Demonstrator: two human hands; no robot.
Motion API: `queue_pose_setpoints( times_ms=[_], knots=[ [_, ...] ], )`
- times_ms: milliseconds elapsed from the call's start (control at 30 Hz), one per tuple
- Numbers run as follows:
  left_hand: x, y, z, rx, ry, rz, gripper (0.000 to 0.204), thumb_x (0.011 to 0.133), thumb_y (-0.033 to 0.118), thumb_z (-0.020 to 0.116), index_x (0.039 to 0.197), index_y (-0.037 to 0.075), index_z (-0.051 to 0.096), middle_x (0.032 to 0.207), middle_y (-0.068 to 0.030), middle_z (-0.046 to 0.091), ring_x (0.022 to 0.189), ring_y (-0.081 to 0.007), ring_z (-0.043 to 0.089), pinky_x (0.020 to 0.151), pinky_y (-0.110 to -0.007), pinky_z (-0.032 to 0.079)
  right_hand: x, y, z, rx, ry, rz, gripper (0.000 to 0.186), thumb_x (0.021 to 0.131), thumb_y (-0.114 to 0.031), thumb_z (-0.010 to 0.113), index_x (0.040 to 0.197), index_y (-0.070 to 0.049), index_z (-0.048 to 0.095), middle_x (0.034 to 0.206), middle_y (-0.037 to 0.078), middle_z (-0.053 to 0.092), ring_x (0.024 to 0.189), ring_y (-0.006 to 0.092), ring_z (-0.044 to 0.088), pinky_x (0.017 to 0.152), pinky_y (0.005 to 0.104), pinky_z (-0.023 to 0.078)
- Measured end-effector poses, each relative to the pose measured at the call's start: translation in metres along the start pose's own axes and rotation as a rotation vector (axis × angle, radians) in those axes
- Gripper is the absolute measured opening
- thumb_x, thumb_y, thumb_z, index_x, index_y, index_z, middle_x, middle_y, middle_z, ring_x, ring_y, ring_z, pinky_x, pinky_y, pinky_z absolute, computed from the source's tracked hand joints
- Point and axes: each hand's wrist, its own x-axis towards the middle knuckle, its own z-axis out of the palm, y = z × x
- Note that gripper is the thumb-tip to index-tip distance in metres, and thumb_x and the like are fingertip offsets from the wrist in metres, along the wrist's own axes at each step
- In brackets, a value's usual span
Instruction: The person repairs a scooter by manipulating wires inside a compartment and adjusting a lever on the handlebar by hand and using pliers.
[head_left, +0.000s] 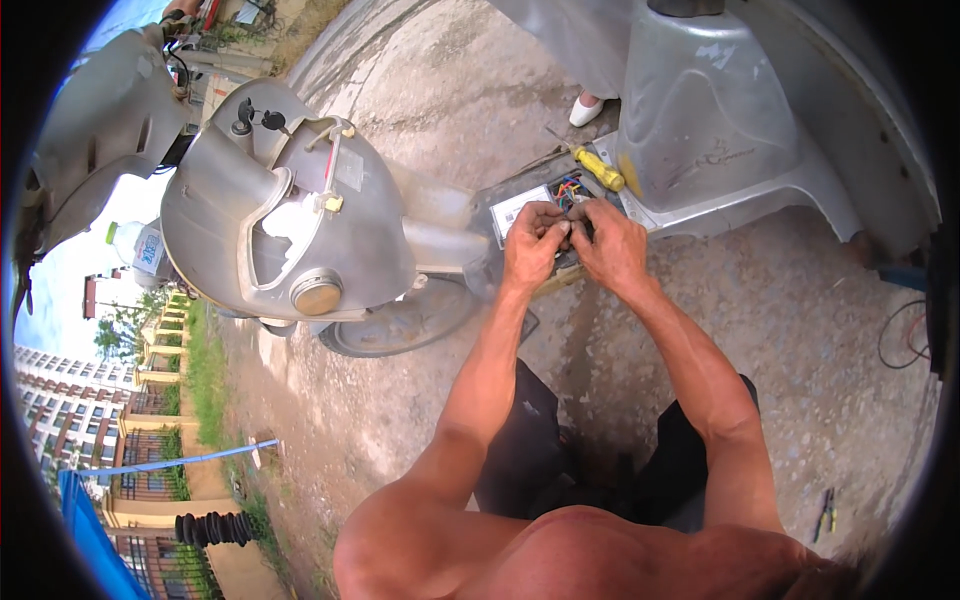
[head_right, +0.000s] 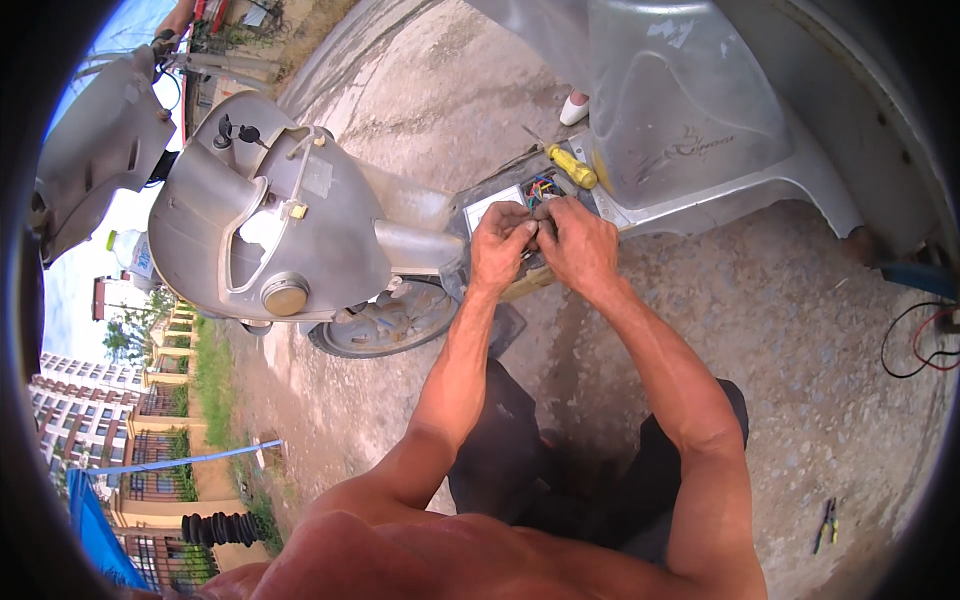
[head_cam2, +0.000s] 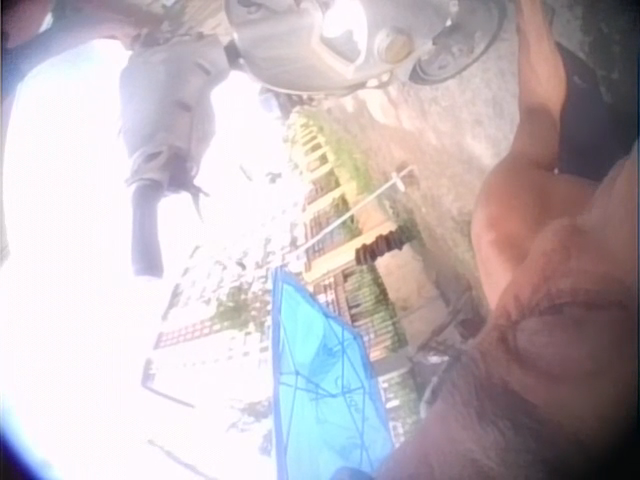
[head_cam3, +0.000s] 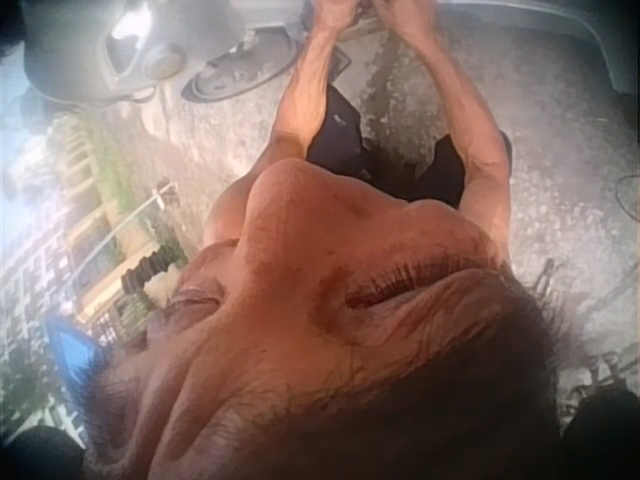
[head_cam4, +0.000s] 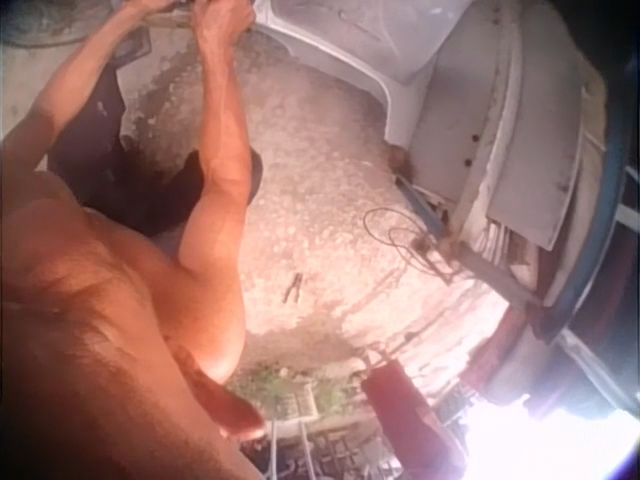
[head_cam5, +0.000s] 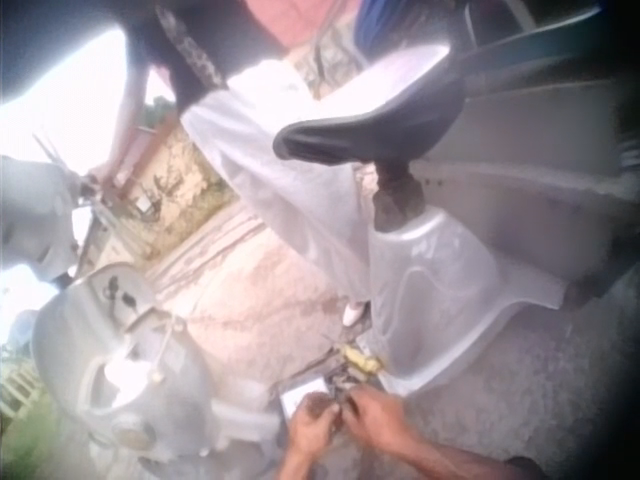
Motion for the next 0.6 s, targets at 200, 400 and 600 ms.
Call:
queue_pose_setpoints(
  times_ms=[200, 400, 600],
  knots=[
    [-0.003, 0.0, -0.004, -0.022, 0.01, -0.012, 0.013, 0.092, 0.002, 0.065, 0.103, -0.001, 0.059, 0.088, -0.0061, 0.065, 0.075, -0.0118, 0.061, 0.066, -0.026, 0.052, -0.001, -0.002, 0.003, 0.036, -0.003, -0.003, 0.014, 0.083, -0.018, 0.068, 0.094, -0.011, 0.065, 0.09, 0.009, 0.067, 0.079, 0.0348, 0.066, 0.066, 0.0471, 0.051],
    [0.0, 0.008, 0.002, -0.012, -0.002, -0.019, 0.012, 0.092, 0.001, 0.064, 0.102, -0.001, 0.058, 0.084, -0.006, 0.065, 0.071, -0.0105, 0.06, 0.062, -0.026, 0.051, 0.001, -0.003, 0.0, 0.033, -0.024, 0.048, 0.013, 0.083, -0.017, 0.067, 0.093, -0.011, 0.066, 0.092, 0.008, 0.067, 0.08, 0.0332, 0.066, 0.066, 0.0449, 0.051],
    [-0.002, 0.001, 0.0, -0.03, -0.002, -0.014, 0.011, 0.092, 0.002, 0.063, 0.102, 0.0, 0.058, 0.083, -0.0061, 0.065, 0.069, -0.0108, 0.06, 0.062, -0.025, 0.05, 0.002, -0.007, -0.002, 0.056, -0.026, 0.05, 0.012, 0.083, -0.017, 0.067, 0.093, -0.01, 0.066, 0.092, 0.008, 0.068, 0.08, 0.0335, 0.066, 0.066, 0.0443, 0.052]
  ],
)
